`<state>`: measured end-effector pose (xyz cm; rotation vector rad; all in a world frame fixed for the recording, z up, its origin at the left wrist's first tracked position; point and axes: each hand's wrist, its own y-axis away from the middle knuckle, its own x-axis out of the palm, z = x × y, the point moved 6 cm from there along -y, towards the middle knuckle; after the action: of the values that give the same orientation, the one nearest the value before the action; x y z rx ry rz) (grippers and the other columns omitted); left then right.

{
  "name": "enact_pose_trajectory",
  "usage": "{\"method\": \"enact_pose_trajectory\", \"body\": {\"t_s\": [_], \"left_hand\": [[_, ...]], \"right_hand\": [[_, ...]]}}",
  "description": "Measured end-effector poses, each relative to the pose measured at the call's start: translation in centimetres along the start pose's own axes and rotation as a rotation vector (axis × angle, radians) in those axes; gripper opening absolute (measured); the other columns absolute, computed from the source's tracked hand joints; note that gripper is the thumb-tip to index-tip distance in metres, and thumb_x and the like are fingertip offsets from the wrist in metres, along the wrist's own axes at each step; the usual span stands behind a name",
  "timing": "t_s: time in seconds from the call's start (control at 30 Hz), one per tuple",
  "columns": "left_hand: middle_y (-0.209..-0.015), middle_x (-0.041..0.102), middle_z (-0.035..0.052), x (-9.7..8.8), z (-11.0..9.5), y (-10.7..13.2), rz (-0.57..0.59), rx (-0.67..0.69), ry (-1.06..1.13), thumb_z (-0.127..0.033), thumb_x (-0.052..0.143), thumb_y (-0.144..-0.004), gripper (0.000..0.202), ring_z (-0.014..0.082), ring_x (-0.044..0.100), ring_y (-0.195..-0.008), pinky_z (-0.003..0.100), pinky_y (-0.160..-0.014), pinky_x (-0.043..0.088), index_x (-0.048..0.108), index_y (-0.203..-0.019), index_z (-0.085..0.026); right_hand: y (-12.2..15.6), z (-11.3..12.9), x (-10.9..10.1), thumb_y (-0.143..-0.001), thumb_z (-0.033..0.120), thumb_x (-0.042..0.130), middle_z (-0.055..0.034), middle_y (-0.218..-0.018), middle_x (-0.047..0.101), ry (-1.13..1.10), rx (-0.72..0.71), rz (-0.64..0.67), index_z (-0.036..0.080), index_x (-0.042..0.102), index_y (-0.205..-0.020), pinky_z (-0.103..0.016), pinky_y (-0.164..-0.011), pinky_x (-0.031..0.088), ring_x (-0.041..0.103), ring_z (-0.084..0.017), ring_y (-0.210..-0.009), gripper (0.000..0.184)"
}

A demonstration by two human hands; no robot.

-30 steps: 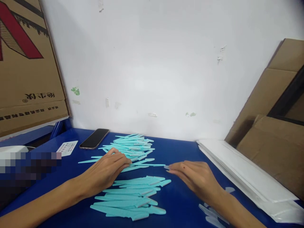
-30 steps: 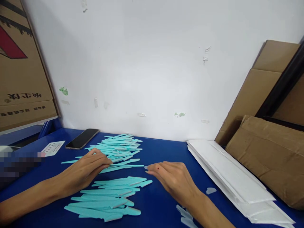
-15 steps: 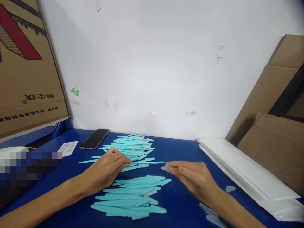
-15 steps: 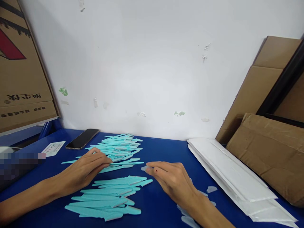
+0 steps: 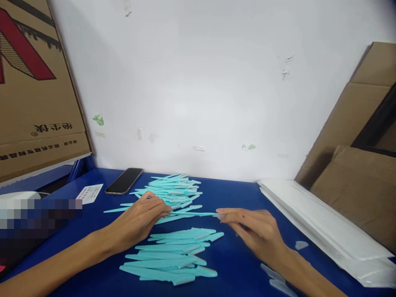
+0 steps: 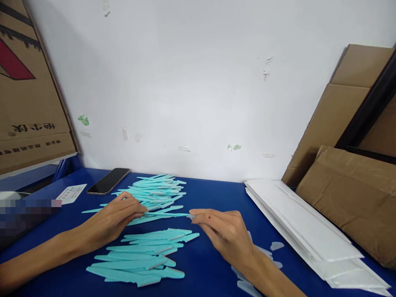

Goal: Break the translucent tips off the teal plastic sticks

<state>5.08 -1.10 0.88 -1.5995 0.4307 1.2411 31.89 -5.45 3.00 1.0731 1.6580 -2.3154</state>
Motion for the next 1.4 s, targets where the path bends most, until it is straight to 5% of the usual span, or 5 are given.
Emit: {"method": "enact_pose_trajectory", "body": {"t_s": [0.27,0.43,1.0,1.27,1.4], "left_hand": [[-0.093,0.066,0.0039,-0.8,-1.2,-0.1,-0.048,0.046,0.13,-0.012,0.039,-0.108,0.024,0.0162,0.057,-0.08,0.034,-0.082,0.043,0.053,-0.125,-0.021],[-0.097,0.067,0.0046,-1.6,-2.2,-0.1,-0.121,0.043,0.206,-0.009,0.045,-0.105,0.027,0.0171,0.057,-0.086,0.032,-0.083,0.044,0.054,-0.128,-0.022],[-0.09,0.067,0.0053,-2.1,-2.4,0.0,-0.172,0.098,0.155,-0.01,0.044,-0.105,0.025,0.0162,0.059,-0.078,0.027,-0.071,0.047,0.055,-0.127,-0.018],[-0.084,0.063,0.0044,-0.1,-0.8,-0.4,0.117,-0.097,0.086,-0.021,0.042,-0.108,0.023,0.0205,0.052,-0.079,0.031,-0.07,0.039,0.064,-0.102,-0.02],[-0.088,0.065,0.0053,0.5,-0.2,0.0,0.199,-0.139,0.115,-0.023,0.04,-0.109,0.026,0.0209,0.053,-0.081,0.032,-0.074,0.041,0.065,-0.104,-0.019]], "right_hand": [[-0.3,0.2,0.3,-0.095,0.019,0.067,0.0,-0.095,0.082,-0.193,0.194,-0.087,0.025,0.077,-0.093,-0.021,-0.038,0.053,0.063,-0.009,-0.039,0.012],[-0.4,0.6,0.4,-0.09,0.02,0.074,0.0079,-0.05,0.067,-0.234,0.287,-0.134,0.028,0.081,-0.103,-0.02,-0.041,0.052,0.055,-0.01,-0.034,0.016],[0.0,1.1,1.4,-0.091,0.021,0.075,0.0067,-0.056,0.074,-0.263,0.268,-0.035,0.026,0.081,-0.104,-0.019,-0.039,0.048,0.057,-0.009,-0.032,0.015],[0.0,0.4,2.3,-0.097,0.02,0.065,-0.0008,-0.115,0.079,-0.084,0.274,0.125,0.025,0.077,-0.111,-0.022,-0.081,0.061,0.077,-0.018,-0.099,0.019],[0.0,-0.6,0.9,-0.101,0.018,0.056,-0.0032,-0.116,0.078,0.074,0.229,0.106,0.024,0.072,-0.118,-0.024,-0.077,0.059,0.076,-0.018,-0.098,0.024]]}}
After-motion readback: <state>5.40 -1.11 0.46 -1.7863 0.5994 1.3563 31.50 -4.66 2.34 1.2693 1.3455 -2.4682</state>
